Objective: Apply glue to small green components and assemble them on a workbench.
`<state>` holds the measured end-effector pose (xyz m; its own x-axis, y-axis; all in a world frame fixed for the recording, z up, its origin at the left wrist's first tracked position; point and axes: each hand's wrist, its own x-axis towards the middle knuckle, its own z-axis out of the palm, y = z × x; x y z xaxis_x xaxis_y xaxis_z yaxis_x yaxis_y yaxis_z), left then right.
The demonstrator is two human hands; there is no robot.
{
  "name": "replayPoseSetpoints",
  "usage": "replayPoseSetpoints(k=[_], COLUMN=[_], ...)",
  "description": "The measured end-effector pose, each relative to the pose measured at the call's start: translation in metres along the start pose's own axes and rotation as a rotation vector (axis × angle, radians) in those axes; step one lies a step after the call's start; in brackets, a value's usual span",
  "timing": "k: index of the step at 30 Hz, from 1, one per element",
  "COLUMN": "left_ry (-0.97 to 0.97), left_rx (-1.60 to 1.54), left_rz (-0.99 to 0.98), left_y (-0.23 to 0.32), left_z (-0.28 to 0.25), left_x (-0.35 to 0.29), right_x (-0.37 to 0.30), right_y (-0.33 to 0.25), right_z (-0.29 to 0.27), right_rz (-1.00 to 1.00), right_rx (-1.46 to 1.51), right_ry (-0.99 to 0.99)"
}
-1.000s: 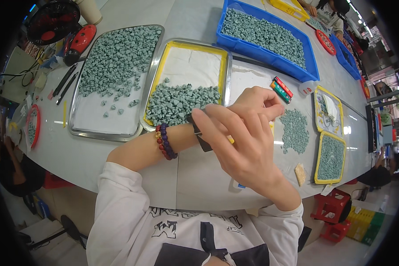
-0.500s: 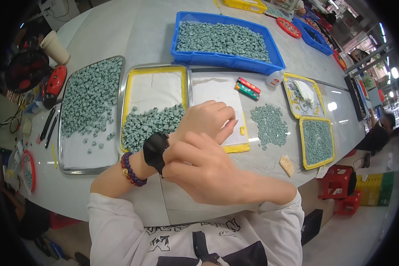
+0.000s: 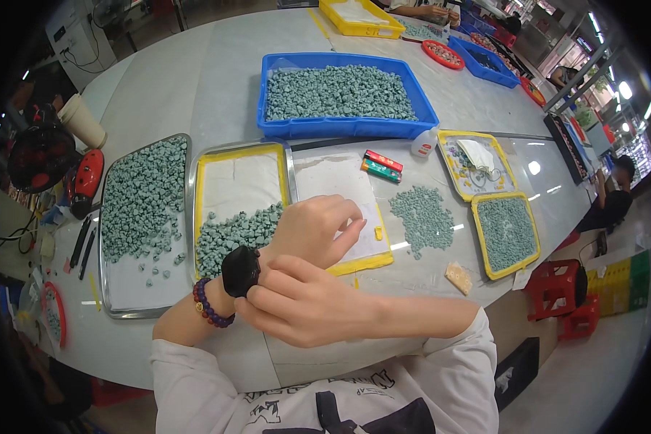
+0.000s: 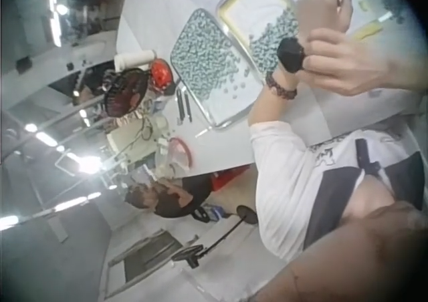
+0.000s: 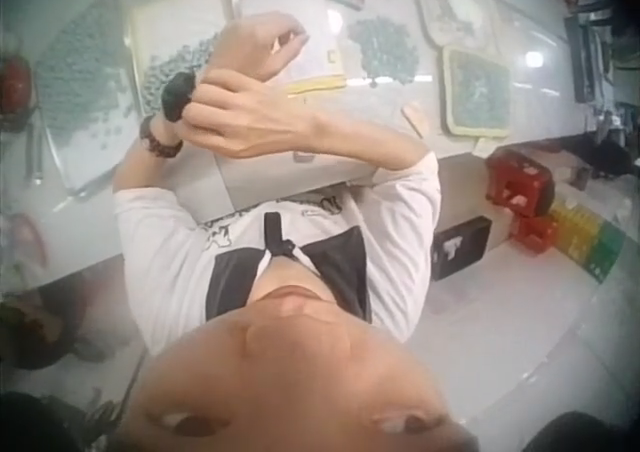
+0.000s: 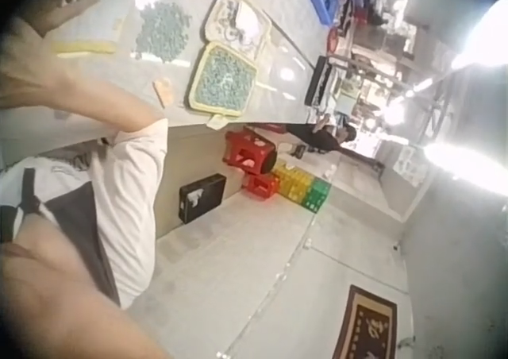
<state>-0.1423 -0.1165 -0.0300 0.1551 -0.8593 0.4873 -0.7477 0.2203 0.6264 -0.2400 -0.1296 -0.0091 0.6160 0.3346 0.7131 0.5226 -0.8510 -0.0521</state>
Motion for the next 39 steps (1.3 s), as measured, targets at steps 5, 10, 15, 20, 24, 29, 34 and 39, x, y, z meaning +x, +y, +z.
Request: replayPoseSetpoints(k=[5,10,15,20,24,29,34,39], left_ry=[-0.028,-0.094,-0.217,-0.266,-0.306,-0.330,-0.284,-0.229], left_rx=[-0.133,-0.078,0.222,0.232,0.215,0.162,0.105,0.055], left_rz=[-0.073,0.009,0.282,0.293,0.248,0.190,0.204,0.206], left_y=[0.012,0.029,0.029,0.026,0.019,0.013,0.015,0.014], left_z=[-0.004,-0.006,-0.015,-0.030,-0.048,-0.061,-0.049,-0.036], left_x=[-0.005,-0.010,-0.012,-0.024,-0.043,-0.063,-0.058,-0.050], right_x=[0.003,0.013,0.029,0.034,0.027,0.022,0.030,0.035], right_y=[-0.006,-0.007,-0.003,0.003,0.006,0.004,0.004,0.009], right_z=[-0.015,-0.034,-0.046,-0.039,-0.024,-0.018,-0.020,-0.027], right_rz=[-0.093,-0.152,0.185,0.297,0.140,0.089,0.078,0.128], right_rx=[0.099,0.132,0.234,0.178,0.023,0.060,0.080,0.149], right_ry=[0.025,0.081,-0.112,-0.532,-0.327,-0.256,-0.268,-0.341])
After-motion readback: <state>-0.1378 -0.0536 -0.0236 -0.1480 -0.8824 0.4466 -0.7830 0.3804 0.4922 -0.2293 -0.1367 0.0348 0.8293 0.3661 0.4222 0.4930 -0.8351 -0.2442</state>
